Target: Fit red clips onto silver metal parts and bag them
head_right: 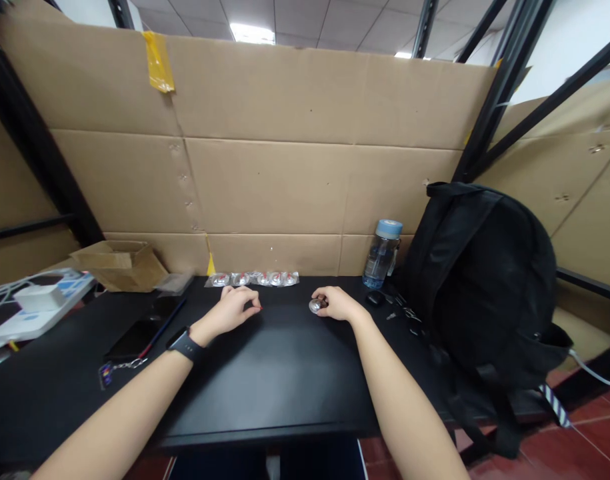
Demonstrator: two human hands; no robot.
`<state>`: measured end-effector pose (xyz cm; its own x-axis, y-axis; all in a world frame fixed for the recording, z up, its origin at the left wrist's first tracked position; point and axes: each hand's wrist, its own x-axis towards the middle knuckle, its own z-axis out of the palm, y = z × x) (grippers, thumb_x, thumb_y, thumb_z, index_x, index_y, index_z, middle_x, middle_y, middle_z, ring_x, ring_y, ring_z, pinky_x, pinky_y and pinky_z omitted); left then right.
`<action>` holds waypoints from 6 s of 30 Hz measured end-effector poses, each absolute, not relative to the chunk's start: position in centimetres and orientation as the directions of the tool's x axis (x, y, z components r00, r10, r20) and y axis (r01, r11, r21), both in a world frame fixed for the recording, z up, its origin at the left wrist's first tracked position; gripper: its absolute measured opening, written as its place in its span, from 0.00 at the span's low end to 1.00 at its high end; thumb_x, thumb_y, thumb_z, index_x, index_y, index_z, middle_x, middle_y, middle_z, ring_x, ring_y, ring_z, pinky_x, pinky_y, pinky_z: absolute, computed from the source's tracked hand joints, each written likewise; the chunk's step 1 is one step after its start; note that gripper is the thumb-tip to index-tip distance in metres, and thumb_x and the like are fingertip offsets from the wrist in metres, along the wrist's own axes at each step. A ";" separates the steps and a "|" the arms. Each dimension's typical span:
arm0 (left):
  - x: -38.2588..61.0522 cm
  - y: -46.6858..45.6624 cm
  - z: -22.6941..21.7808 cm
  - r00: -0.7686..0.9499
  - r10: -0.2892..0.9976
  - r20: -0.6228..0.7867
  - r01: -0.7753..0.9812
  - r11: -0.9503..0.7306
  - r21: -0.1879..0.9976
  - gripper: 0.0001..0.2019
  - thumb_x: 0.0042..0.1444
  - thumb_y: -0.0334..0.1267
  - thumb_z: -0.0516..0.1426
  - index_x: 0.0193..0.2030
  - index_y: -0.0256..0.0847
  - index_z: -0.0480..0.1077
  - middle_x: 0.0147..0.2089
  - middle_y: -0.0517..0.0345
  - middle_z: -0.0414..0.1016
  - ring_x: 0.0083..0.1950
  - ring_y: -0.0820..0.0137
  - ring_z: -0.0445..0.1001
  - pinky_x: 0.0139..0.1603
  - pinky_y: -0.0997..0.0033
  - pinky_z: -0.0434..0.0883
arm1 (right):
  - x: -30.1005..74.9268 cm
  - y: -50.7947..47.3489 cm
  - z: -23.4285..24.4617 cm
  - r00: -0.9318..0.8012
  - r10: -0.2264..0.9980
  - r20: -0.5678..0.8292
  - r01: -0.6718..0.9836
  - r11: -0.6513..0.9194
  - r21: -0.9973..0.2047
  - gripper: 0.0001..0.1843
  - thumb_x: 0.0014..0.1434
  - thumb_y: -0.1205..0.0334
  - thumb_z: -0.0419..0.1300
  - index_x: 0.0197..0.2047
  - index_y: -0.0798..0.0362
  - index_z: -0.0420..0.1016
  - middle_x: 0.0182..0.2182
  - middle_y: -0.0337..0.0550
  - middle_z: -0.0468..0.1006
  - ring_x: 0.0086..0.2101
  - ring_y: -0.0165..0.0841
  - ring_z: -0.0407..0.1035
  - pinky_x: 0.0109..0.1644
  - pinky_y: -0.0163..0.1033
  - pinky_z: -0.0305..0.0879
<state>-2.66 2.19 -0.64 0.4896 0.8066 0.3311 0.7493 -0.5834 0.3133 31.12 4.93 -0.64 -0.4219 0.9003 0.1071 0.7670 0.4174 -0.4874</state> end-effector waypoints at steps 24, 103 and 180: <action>-1.5 2.2 -0.3 0.325 0.818 0.475 0.723 -0.538 0.433 0.05 0.59 0.44 0.64 0.38 0.49 0.81 0.45 0.57 0.83 0.58 0.57 0.72 0.63 0.50 0.53 | 22.2 1.0 -0.3 -0.317 0.822 0.473 0.296 0.560 -0.774 0.26 0.51 0.60 0.71 0.54 0.47 0.72 0.49 0.45 0.77 0.43 0.35 0.74 0.45 0.39 0.72; 0.0 -0.8 0.3 0.475 0.655 0.587 0.776 -0.626 0.072 0.08 0.64 0.38 0.59 0.37 0.48 0.80 0.53 0.51 0.73 0.63 0.51 0.59 0.55 0.47 0.57 | 20.6 0.3 -1.0 -0.302 0.767 0.566 0.377 0.642 -0.668 0.20 0.48 0.57 0.74 0.44 0.47 0.77 0.44 0.43 0.82 0.42 0.40 0.77 0.41 0.42 0.71; 1.3 -0.9 0.2 0.238 0.690 0.683 0.694 -0.613 0.377 0.04 0.61 0.42 0.62 0.36 0.50 0.79 0.53 0.54 0.70 0.61 0.57 0.62 0.59 0.51 0.57 | 21.3 1.0 -1.1 -0.427 0.853 0.300 -0.026 0.320 -0.947 0.15 0.57 0.48 0.67 0.37 0.52 0.80 0.48 0.45 0.75 0.42 0.35 0.71 0.41 0.38 0.71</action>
<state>1.27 -0.85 0.20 0.2384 0.6902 0.6832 0.6942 -0.6131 0.3770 21.31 0.97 -1.10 -0.4270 0.8529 0.3002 -0.0262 0.3202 -0.9470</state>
